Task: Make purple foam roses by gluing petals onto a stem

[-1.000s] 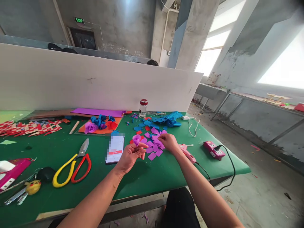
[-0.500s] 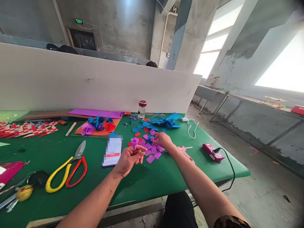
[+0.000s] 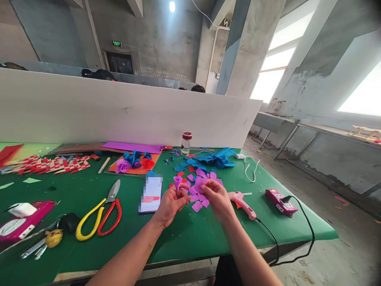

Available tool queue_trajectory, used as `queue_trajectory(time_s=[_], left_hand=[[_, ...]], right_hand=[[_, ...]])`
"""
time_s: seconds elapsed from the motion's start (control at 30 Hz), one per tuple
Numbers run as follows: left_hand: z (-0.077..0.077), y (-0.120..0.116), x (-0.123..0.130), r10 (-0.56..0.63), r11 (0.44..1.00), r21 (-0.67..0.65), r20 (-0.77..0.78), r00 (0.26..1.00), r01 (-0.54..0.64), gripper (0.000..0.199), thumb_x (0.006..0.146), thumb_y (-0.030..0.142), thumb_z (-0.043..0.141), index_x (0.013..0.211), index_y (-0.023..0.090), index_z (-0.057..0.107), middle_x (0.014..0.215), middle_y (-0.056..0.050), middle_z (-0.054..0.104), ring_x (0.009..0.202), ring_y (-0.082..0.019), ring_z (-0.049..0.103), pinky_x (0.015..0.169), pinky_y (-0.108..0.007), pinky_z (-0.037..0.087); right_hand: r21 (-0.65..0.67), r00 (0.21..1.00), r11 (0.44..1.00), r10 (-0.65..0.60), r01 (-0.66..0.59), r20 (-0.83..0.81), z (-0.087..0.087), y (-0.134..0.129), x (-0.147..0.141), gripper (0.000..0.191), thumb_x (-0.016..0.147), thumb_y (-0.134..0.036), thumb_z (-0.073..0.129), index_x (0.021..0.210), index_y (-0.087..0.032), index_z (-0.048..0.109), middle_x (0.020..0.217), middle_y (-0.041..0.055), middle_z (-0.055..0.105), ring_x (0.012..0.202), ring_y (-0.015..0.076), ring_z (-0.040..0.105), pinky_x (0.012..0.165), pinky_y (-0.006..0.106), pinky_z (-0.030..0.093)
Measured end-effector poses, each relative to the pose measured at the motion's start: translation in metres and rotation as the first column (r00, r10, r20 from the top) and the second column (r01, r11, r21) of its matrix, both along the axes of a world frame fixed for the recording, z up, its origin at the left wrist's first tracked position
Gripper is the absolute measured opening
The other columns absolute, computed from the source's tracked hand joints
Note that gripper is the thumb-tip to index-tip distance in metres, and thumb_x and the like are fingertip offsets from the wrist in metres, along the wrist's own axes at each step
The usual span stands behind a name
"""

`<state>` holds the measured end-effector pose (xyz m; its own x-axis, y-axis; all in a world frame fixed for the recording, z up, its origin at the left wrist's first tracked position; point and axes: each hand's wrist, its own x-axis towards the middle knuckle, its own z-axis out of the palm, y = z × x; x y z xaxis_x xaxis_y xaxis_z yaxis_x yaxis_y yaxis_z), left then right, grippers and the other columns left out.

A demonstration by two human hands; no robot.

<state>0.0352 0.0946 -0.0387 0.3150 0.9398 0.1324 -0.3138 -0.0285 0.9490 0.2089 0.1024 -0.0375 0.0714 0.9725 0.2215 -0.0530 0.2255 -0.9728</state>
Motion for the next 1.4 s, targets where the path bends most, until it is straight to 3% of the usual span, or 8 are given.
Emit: queue_trajectory(time_s=[0.1,0.23,0.4,0.7,0.87,1.1,1.27,1.4], left_hand=[[0.003,-0.005,0.002,-0.007,1.0,0.024,-0.02,1.0,0.007,0.042,0.063,0.029,0.081,0.097,0.02,0.058,0.062,0.008,0.048,0.052,-0.007,0.04,0.047,-0.018,0.029],[0.005,-0.014,0.002,0.012,0.987,0.158,-0.123,0.992,0.008,0.035,0.065,0.029,0.08,0.091,0.02,0.058,0.073,0.004,0.055,0.067,-0.012,0.051,0.064,-0.023,0.041],[0.013,-0.024,-0.003,-0.003,0.96,0.273,-0.213,0.977,0.062,0.02,0.082,0.034,0.061,0.097,0.021,0.058,0.087,-0.001,0.055,0.078,-0.015,0.049,0.068,-0.025,0.041],[0.042,-0.071,-0.014,0.046,0.997,0.065,-0.185,0.982,-0.035,0.027,0.093,0.042,0.045,0.105,0.021,0.056,0.08,-0.003,0.061,0.061,-0.012,0.036,0.057,-0.025,0.031],[0.032,-0.102,-0.029,0.142,0.988,-0.03,-0.164,0.976,-0.149,0.02,0.091,0.042,0.049,0.097,0.024,0.05,0.075,-0.002,0.066,0.058,-0.011,0.035,0.055,-0.023,0.031],[0.012,-0.122,-0.032,0.358,0.933,0.075,-0.283,0.89,-0.352,0.028,0.089,0.049,0.049,0.098,0.023,0.053,0.071,-0.002,0.066,0.052,-0.011,0.037,0.048,-0.022,0.032],[0.005,-0.127,-0.031,0.331,0.939,-0.032,-0.194,0.923,-0.344,0.023,0.087,0.045,0.055,0.089,0.023,0.051,0.072,0.001,0.064,0.047,-0.009,0.039,0.04,-0.019,0.031],[0.005,-0.127,-0.032,0.315,0.945,-0.074,-0.059,0.947,-0.319,0.019,0.084,0.038,0.063,0.081,0.02,0.057,0.077,0.001,0.061,0.061,-0.011,0.051,0.053,-0.022,0.047]], right_hand=[[-0.045,0.868,0.991,0.087,-0.125,-0.489,-0.004,-0.031,-0.024,0.022,0.067,-0.029,0.079,0.078,-0.02,0.062,0.071,-0.003,0.064,0.064,0.0098,0.058,0.064,0.021,0.046],[-0.054,0.77,0.983,0.101,-0.174,-0.63,-0.003,-0.051,-0.037,0.024,0.068,-0.023,0.081,0.087,-0.021,0.066,0.079,-0.0011,0.067,0.072,0.0107,0.061,0.068,0.021,0.048],[-0.088,0.783,0.99,0.034,-0.113,-0.621,0.002,-0.058,-0.028,0.025,0.068,-0.027,0.081,0.088,-0.019,0.07,0.083,0.001,0.068,0.076,0.0127,0.062,0.074,0.024,0.05],[-0.14,0.847,0.99,-0.055,-0.024,-0.529,0.011,-0.082,-0.03,0.022,0.068,-0.032,0.081,0.079,-0.017,0.07,0.07,-0.0017,0.063,0.062,0.0085,0.052,0.064,0.021,0.045],[-0.117,0.865,0.989,0.019,-0.09,-0.502,0.007,-0.103,-0.054,0.017,0.074,-0.031,0.076,0.078,-0.017,0.067,0.064,-0.0031,0.059,0.057,0.0076,0.049,0.057,0.019,0.041],[-0.186,0.84,0.966,0.05,-0.177,-0.541,0.001,-0.112,-0.066,0.024,0.067,-0.035,0.08,0.079,-0.018,0.068,0.072,0.0019,0.069,0.069,0.0148,0.064,0.073,0.028,0.052],[-0.206,0.865,0.965,0.041,-0.164,-0.501,-0.002,-0.114,-0.067,0.026,0.069,-0.04,0.077,0.079,-0.017,0.069,0.071,0.0025,0.069,0.066,0.0144,0.063,0.069,0.028,0.052],[-0.154,0.912,0.985,0.011,-0.081,-0.41,0.0,-0.114,-0.068,0.022,0.071,-0.038,0.075,0.076,-0.017,0.071,0.072,0.0013,0.069,0.064,0.0126,0.058,0.064,0.024,0.047]])
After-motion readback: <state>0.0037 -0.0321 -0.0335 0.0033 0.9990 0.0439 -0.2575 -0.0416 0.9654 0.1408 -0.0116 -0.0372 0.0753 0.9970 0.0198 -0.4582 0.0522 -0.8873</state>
